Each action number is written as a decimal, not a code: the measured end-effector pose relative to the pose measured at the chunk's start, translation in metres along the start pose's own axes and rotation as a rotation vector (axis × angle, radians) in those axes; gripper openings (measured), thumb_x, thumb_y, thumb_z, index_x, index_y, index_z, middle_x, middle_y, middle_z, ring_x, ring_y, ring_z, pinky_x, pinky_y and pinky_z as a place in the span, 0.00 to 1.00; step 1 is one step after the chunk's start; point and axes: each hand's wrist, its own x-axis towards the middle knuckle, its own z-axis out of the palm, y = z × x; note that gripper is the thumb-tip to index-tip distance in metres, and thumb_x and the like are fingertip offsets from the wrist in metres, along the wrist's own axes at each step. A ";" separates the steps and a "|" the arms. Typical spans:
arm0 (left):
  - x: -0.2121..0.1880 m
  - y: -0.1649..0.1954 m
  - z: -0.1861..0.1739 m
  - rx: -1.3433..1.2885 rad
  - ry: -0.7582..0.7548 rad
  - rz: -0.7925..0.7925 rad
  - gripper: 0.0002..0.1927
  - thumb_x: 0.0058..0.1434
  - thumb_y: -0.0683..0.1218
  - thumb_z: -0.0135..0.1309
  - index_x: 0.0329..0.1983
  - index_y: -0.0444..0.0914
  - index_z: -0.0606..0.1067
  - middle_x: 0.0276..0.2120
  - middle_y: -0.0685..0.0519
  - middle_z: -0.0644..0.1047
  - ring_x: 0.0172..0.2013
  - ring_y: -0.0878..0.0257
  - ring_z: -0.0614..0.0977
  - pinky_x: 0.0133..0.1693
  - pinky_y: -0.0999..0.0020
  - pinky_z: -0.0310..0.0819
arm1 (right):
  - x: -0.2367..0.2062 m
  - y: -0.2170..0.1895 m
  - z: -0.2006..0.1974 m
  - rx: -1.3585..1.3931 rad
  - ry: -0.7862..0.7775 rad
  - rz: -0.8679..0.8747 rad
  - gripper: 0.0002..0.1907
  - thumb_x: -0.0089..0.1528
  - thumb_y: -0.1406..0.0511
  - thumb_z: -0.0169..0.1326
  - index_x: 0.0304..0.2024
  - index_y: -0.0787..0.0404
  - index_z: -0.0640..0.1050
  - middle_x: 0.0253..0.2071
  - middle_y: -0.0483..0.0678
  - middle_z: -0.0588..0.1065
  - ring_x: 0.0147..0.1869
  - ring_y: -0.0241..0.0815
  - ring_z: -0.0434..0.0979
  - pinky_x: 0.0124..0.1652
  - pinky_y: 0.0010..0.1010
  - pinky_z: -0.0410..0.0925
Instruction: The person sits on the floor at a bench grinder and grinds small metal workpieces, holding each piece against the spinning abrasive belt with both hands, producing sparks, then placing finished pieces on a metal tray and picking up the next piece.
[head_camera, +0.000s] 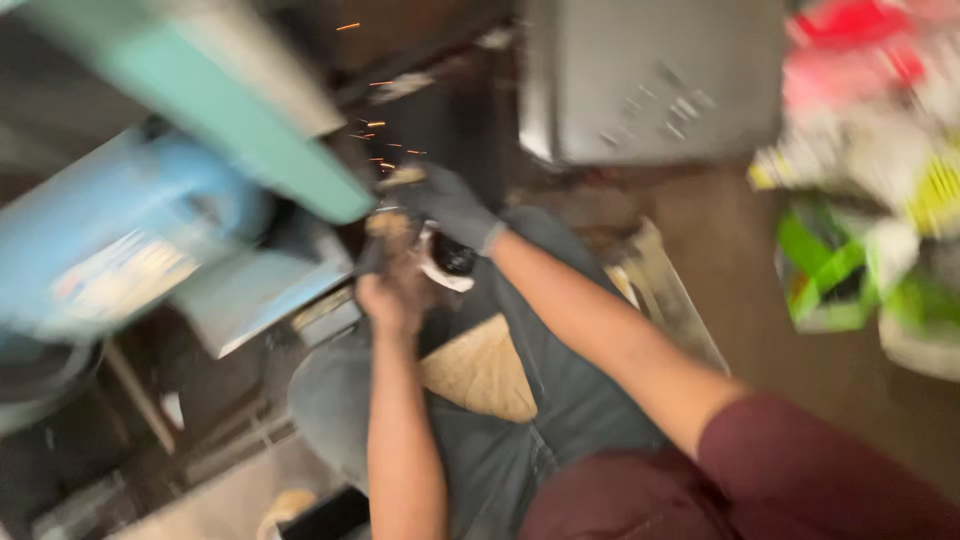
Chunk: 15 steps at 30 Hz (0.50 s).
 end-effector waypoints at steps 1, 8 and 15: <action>-0.004 0.006 0.000 0.137 0.031 -0.049 0.28 0.69 0.56 0.49 0.67 0.35 0.68 0.62 0.45 0.74 0.61 0.51 0.78 0.65 0.51 0.68 | -0.007 -0.004 -0.012 0.029 -0.054 0.021 0.15 0.62 0.60 0.61 0.48 0.59 0.78 0.39 0.42 0.80 0.41 0.30 0.78 0.40 0.27 0.74; -0.015 0.012 0.026 1.160 0.131 -0.047 0.22 0.63 0.47 0.54 0.56 0.30 0.77 0.42 0.40 0.82 0.40 0.47 0.84 0.44 0.60 0.74 | -0.043 -0.061 -0.139 -0.829 0.707 -0.383 0.10 0.65 0.62 0.58 0.47 0.60 0.79 0.46 0.49 0.80 0.51 0.40 0.80 0.50 0.34 0.72; -0.011 -0.006 0.059 1.508 -0.151 -0.243 0.25 0.55 0.44 0.53 0.58 0.35 0.75 0.38 0.36 0.81 0.40 0.46 0.83 0.44 0.57 0.75 | -0.037 -0.081 -0.236 -1.572 0.860 -0.427 0.16 0.60 0.61 0.57 0.49 0.59 0.79 0.46 0.55 0.78 0.54 0.56 0.78 0.54 0.44 0.70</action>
